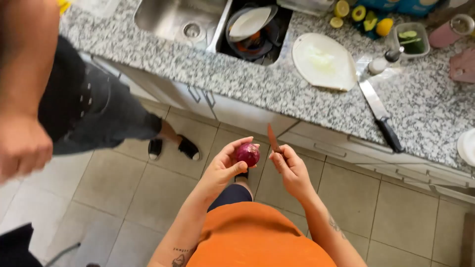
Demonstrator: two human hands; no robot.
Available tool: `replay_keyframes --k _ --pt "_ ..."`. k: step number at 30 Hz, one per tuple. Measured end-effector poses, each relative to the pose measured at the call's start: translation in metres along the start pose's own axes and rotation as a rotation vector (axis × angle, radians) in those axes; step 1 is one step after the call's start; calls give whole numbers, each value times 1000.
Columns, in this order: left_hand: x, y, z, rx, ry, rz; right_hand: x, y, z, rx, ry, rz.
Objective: The person peels a red onion over the sink using a small knife, then rinses the onion and the knife under running water. They place the onion on a white plate and proceed to slice it into thin pieces using a larger knife.
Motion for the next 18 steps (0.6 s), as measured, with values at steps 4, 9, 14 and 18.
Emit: replay_keyframes --k 4,9,14,18 --pt "-11 22 78 30 -83 -8 30 -23 64 49 51 -146" --pt "-21 20 150 89 -152 66 59 -29 116 65 83 -338" --pt "-8 11 214 -44 -154 394 76 -29 174 112 -76 -707" --pt "-15 25 243 -95 -117 445 88 -31 214 208 -160 -763"
Point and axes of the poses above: each hand's wrist, its own z-axis towards the middle knuckle, its own x-axis out of the back of the hand, y = z × x, the point moved 10 cm from there along z, towards the middle knuckle, and after that the axes turned 3 degrees about -z, right-handed, at the moved point
